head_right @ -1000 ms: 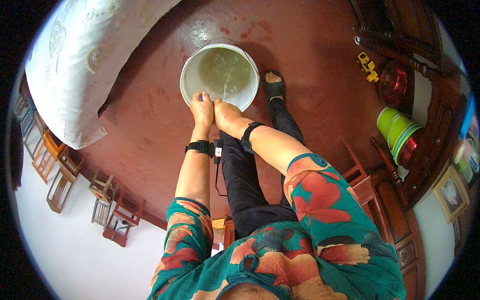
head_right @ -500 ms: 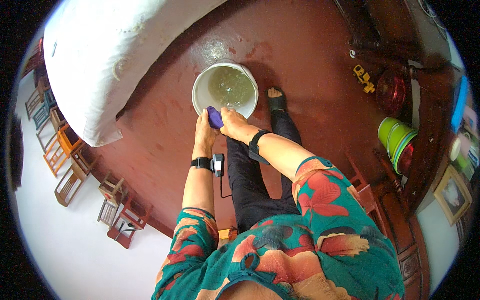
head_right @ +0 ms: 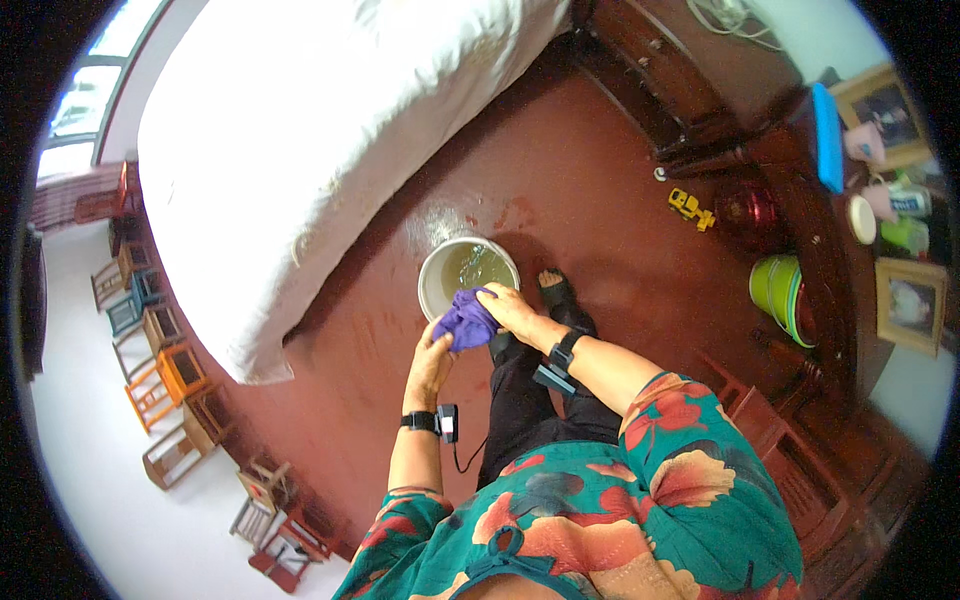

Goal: The person wipes the surface of a wooden dresser with a cloth, moves several photo frames and personal items aside to clean under them, handles an extension cord and a set of cards, rinses the cloth in a bucket of water, and continues wiping the dresser surface and items.

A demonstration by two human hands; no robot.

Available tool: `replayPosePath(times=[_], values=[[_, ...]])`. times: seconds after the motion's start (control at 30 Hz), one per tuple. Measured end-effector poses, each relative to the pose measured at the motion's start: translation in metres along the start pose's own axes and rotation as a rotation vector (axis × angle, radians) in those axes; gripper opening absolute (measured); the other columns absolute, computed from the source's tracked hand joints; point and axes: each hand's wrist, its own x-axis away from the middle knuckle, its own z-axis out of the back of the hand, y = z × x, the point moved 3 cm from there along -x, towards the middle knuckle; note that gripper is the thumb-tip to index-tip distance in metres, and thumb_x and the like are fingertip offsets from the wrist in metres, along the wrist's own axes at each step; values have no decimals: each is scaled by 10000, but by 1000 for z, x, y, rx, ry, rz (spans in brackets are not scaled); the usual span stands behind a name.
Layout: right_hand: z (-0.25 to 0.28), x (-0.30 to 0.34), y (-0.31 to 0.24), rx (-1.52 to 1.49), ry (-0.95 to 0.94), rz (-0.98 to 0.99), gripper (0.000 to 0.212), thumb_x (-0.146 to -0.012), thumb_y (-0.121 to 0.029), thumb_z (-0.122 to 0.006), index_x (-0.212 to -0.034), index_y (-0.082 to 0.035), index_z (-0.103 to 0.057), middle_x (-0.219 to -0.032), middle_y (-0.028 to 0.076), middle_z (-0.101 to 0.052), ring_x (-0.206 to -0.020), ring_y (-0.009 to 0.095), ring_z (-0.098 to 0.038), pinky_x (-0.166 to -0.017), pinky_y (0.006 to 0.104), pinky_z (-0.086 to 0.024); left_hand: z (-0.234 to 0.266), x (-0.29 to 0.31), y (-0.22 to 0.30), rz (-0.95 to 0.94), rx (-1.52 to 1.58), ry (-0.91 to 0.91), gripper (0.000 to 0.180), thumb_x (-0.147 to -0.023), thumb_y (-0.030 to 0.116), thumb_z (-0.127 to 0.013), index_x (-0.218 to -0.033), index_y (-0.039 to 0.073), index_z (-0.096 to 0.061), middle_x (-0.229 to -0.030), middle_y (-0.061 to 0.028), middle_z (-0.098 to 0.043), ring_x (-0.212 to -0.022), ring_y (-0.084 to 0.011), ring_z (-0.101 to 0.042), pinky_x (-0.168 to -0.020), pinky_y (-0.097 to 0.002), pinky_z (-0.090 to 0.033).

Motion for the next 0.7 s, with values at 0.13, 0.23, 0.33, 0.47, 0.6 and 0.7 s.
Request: replayPosePath(times=[0.13,0.23,0.33,0.47,0.6,0.7], values=[[-1,30,-14,67,119,167,248,-933,-172,-575,-1118,-24,-645,-1088,84,-652,-999,161,-592,-883,302,-478,-9,17,15,8,-345,-146,549,-818,-63,-592,-1343,59,-486,-1172,-46,-585,-1060,-151,-561,-887,-273,-470],[-10,64,-33,-104,-14,181,248,-927,-187,-611,-1110,-25,-653,-1093,71,-645,-1002,135,-584,-869,285,-478,-25,21,27,-45,-523,-209,604,-804,-13,-643,-1371,43,-442,-1184,-74,-571,-1074,-158,-547,-949,-301,-456],[-15,94,-45,-250,-30,187,256,-947,-189,-592,-1116,-4,-645,-1109,64,-642,-1010,137,-585,-891,283,-470,-38,29,33,-43,-548,-418,486,-866,79,-657,-1325,40,-502,-1092,-31,-619,-979,-130,-584,-896,-291,-485],[24,130,-36,-744,175,246,291,-980,-196,-547,-1231,-50,-565,-1122,59,-633,-1071,149,-581,-916,292,-474,-88,44,35,104,-497,-530,408,-967,236,-601,-1306,24,-521,-1169,-40,-615,-1037,-131,-588,-938,-293,-473],[35,192,-31,-539,177,60,311,-956,-150,-567,-1259,-96,-521,-1081,51,-624,-970,173,-614,-800,325,-523,-116,46,30,56,-355,-537,420,-984,282,-565,-1313,26,-512,-1221,-77,-603,-1086,-156,-586,-962,-318,-471],[62,203,10,-534,155,62,359,-931,-123,-585,-1280,-118,-499,-1048,49,-621,-867,185,-627,-713,326,-527,-154,50,23,98,-333,-631,449,-990,292,-550,-1341,22,-475,-1253,-101,-584,-1109,-193,-584,-978,-335,-462]])
